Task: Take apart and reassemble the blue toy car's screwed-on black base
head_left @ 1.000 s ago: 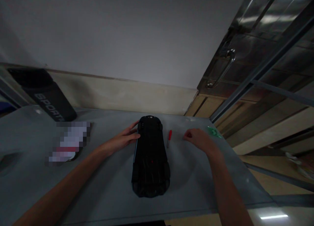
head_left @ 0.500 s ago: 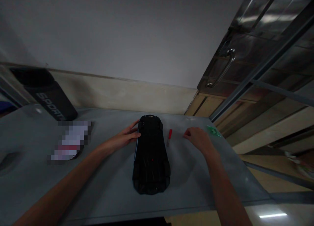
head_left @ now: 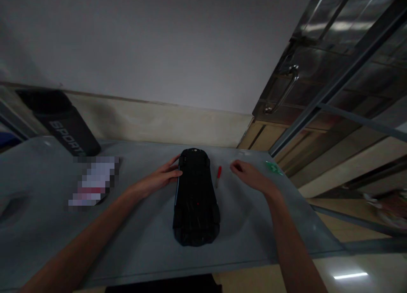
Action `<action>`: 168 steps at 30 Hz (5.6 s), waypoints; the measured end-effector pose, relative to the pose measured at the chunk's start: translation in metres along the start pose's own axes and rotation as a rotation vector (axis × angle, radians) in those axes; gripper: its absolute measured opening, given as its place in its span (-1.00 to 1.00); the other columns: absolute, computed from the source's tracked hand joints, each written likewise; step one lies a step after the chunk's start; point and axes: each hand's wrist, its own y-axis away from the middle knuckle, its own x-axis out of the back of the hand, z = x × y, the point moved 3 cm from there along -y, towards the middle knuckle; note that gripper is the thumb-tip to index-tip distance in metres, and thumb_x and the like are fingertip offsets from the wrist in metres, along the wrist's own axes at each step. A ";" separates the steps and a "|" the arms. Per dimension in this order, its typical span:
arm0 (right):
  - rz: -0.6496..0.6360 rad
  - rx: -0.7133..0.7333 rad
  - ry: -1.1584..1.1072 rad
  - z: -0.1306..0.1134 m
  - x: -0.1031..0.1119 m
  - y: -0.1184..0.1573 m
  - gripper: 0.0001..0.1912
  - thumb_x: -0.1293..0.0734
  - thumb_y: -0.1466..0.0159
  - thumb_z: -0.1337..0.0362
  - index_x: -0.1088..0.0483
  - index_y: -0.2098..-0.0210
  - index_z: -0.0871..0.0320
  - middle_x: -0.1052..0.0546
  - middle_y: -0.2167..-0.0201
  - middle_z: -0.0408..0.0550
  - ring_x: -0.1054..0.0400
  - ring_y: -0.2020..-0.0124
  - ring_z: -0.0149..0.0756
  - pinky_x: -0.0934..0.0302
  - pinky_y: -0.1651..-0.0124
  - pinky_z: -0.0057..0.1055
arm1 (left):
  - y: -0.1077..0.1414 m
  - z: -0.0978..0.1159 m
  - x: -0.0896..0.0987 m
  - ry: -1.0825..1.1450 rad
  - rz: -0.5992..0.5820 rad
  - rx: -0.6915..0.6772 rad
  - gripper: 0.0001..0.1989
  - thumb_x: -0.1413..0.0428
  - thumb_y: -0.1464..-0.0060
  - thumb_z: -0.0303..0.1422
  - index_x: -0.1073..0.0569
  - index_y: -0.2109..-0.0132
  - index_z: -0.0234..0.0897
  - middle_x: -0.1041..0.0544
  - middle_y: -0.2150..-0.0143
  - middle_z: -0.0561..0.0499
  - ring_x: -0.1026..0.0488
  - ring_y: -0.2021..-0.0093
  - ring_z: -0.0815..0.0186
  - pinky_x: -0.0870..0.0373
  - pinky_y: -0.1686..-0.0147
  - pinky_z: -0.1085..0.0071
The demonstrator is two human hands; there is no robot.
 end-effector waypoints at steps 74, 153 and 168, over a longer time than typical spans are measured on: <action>0.321 0.158 -0.245 -0.061 -0.017 -0.024 -0.79 -0.26 -0.48 0.15 -0.50 0.10 0.07 -0.53 0.49 -0.16 -0.44 0.45 -0.21 -0.20 0.32 -0.33 | -0.005 -0.005 0.001 0.021 -0.063 -0.043 0.01 -0.39 -0.18 -0.32 -0.09 -0.63 0.07 -0.39 -0.55 -0.11 -0.38 -0.48 -0.01 -0.28 -0.46 0.03; 0.546 0.518 -0.337 -0.088 -0.008 0.022 -0.70 -0.18 -0.56 0.25 -0.52 -0.11 0.01 -0.59 0.28 -0.10 -0.48 0.35 -0.29 -0.38 0.19 -0.35 | -0.003 -0.005 0.003 -0.027 0.004 0.004 0.02 -0.36 -0.20 -0.34 -0.04 -0.64 0.06 -0.30 -0.60 -0.10 -0.33 -0.52 0.00 -0.19 -0.51 0.02; 0.565 0.503 -0.316 -0.088 -0.004 0.023 -0.69 -0.24 -0.49 0.31 -0.54 -0.12 0.03 -0.58 0.33 -0.13 -0.42 0.41 -0.33 -0.35 0.26 -0.40 | -0.002 -0.004 0.003 -0.065 0.019 -0.008 -0.08 -0.33 -0.22 -0.35 -0.16 -0.60 0.15 -0.37 -0.57 -0.03 -0.37 -0.50 0.04 -0.30 -0.43 0.13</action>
